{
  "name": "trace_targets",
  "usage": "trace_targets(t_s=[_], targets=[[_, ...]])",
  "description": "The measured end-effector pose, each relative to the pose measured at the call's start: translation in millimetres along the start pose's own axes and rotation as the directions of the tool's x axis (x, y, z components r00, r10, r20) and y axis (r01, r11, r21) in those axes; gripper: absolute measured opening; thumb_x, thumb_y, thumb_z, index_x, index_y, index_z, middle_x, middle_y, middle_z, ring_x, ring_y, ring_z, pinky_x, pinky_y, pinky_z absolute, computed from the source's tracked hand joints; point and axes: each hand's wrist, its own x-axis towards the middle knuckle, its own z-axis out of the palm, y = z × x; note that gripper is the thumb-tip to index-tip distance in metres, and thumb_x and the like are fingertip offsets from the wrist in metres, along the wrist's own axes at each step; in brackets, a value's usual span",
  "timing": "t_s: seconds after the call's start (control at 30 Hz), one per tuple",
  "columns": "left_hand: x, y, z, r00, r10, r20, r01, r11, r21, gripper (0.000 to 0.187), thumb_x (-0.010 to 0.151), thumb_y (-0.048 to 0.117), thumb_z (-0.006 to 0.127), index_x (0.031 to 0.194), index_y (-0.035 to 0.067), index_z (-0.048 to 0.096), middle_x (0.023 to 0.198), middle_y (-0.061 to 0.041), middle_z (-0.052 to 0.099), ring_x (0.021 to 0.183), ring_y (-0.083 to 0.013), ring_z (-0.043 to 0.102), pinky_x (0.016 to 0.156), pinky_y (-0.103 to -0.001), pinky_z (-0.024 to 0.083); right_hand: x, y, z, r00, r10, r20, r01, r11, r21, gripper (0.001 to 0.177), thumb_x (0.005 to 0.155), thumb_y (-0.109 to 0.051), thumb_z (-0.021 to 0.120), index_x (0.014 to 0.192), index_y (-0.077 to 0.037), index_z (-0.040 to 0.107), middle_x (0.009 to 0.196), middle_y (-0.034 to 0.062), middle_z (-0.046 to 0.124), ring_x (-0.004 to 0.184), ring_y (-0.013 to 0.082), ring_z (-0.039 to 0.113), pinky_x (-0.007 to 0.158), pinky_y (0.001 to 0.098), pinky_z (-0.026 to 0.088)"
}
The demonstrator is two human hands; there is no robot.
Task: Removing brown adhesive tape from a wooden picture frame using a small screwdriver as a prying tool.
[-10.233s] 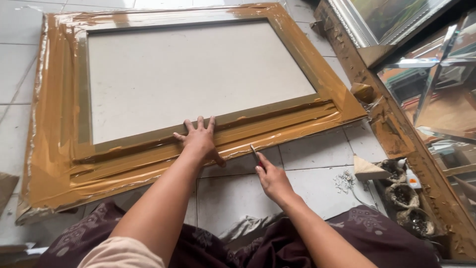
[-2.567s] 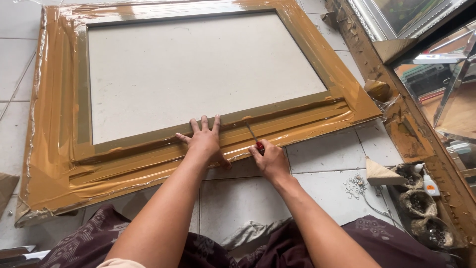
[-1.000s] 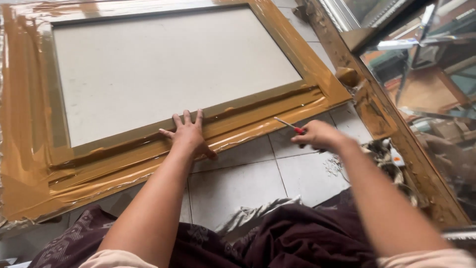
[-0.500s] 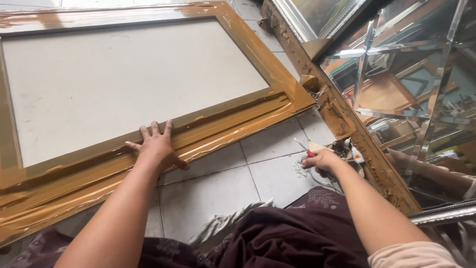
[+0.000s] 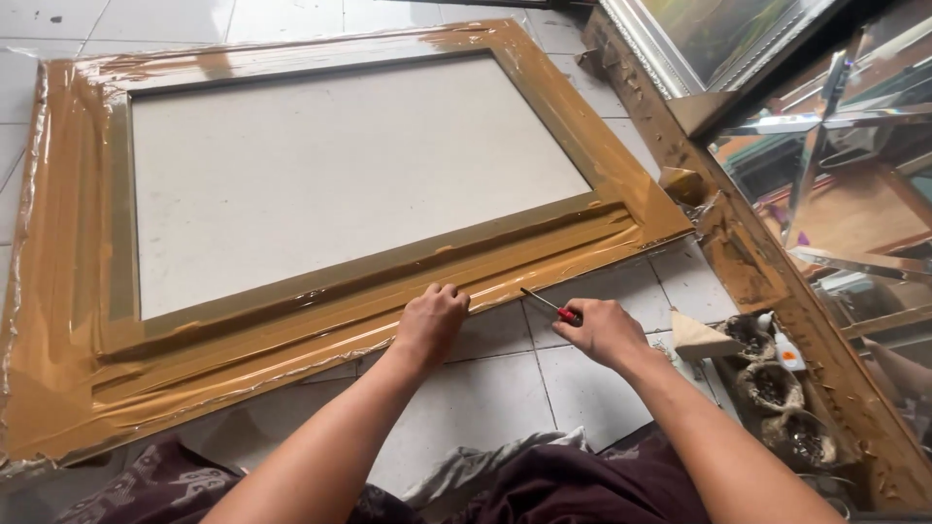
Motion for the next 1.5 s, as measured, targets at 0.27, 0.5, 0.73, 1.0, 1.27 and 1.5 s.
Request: trace_targets(t_s=[0.27, 0.5, 0.73, 1.0, 1.27, 1.5], targets=[[3.7, 3.0, 6.4, 0.978, -0.186, 0.098, 0.202, 0.962, -0.185, 0.008, 0.086, 0.019, 0.072, 0.093, 0.023, 0.074, 0.089, 0.000, 0.070, 0.097, -0.0271, 0.075, 0.071, -0.046, 0.068, 9.3, 7.8, -1.7, 0.999, -0.032, 0.009, 0.032, 0.997, 0.076, 0.041, 0.100, -0.053, 0.073, 0.123, -0.022, 0.086, 0.109, 0.0121, 0.090, 0.113, 0.0344, 0.084, 0.097, 0.0468, 0.066], [10.6, -23.3, -47.3, 0.901, -0.302, 0.311, 0.403, 0.849, -0.341, 0.029, 0.099, 0.051, 0.067, 0.116, 0.029, 0.074, 0.123, 0.000, 0.072, 0.132, -0.0319, 0.064, 0.106, -0.055, 0.059, 16.2, 6.6, 13.9, 0.985, -0.164, -0.054, 0.169, 0.978, 0.122, 0.047, 0.102, -0.043, 0.071, 0.145, -0.025, 0.074, 0.105, 0.0135, 0.089, 0.108, 0.0333, 0.085, 0.097, 0.0482, 0.067], [-9.3, -53.6, -159.3, 0.806, -0.347, 0.479, 0.393, 0.920, 0.005, 0.146, 0.051, 0.082, 0.100, 0.172, 0.034, 0.034, 0.182, -0.010, 0.031, 0.167, -0.0421, 0.027, 0.127, -0.087, 0.023, -63.9, -74.8, -19.1, 0.941, -0.300, 0.159, 0.259, 0.936, 0.239, 0.058, 0.114, -0.041, 0.049, 0.171, -0.030, 0.050, 0.117, 0.0233, 0.088, 0.121, 0.0470, 0.079, 0.115, 0.0605, 0.058], [0.9, -82.4, -146.4, 0.708, -0.410, 0.575, 0.524, 0.851, -0.038, 0.172, 0.049, 0.061, 0.115, 0.181, 0.010, 0.018, 0.182, -0.018, 0.034, 0.168, -0.0444, 0.029, 0.131, -0.078, 0.028, -52.5, -97.9, 18.2, 0.903, -0.299, 0.309, 0.241, 0.947, 0.214, 0.056, 0.116, -0.043, 0.041, 0.171, -0.036, 0.052, 0.107, 0.0114, 0.090, 0.104, 0.0348, 0.082, 0.099, 0.0492, 0.062], [-3.7, -79.6, -159.9, 0.701, -0.455, 0.548, 0.540, 0.842, 0.009, 0.161, 0.046, 0.054, 0.116, 0.179, 0.023, 0.030, 0.176, -0.014, 0.041, 0.161, -0.0469, 0.035, 0.121, -0.093, 0.024, -73.2, -126.9, -23.3, 0.902, -0.285, 0.323, 0.330, 0.940, -0.091, 0.055, 0.116, -0.037, 0.044, 0.170, -0.039, 0.052, 0.147, 0.0072, 0.078, 0.131, 0.0397, 0.075, 0.111, 0.0558, 0.060], [-0.2, -88.5, -150.5, 0.674, -0.463, 0.575, 0.583, 0.812, -0.029, 0.150, 0.056, 0.058, 0.111, 0.179, 0.029, 0.029, 0.174, -0.017, 0.035, 0.162, -0.0481, 0.029, 0.118, -0.098, 0.016, -65.5, -120.1, 16.5, 0.876, -0.423, 0.233, 0.466, 0.867, -0.175, 0.056, 0.116, -0.026, 0.042, 0.171, -0.027, 0.047, 0.103, 0.0251, 0.086, 0.092, 0.0382, 0.087, 0.079, 0.0535, 0.072]])
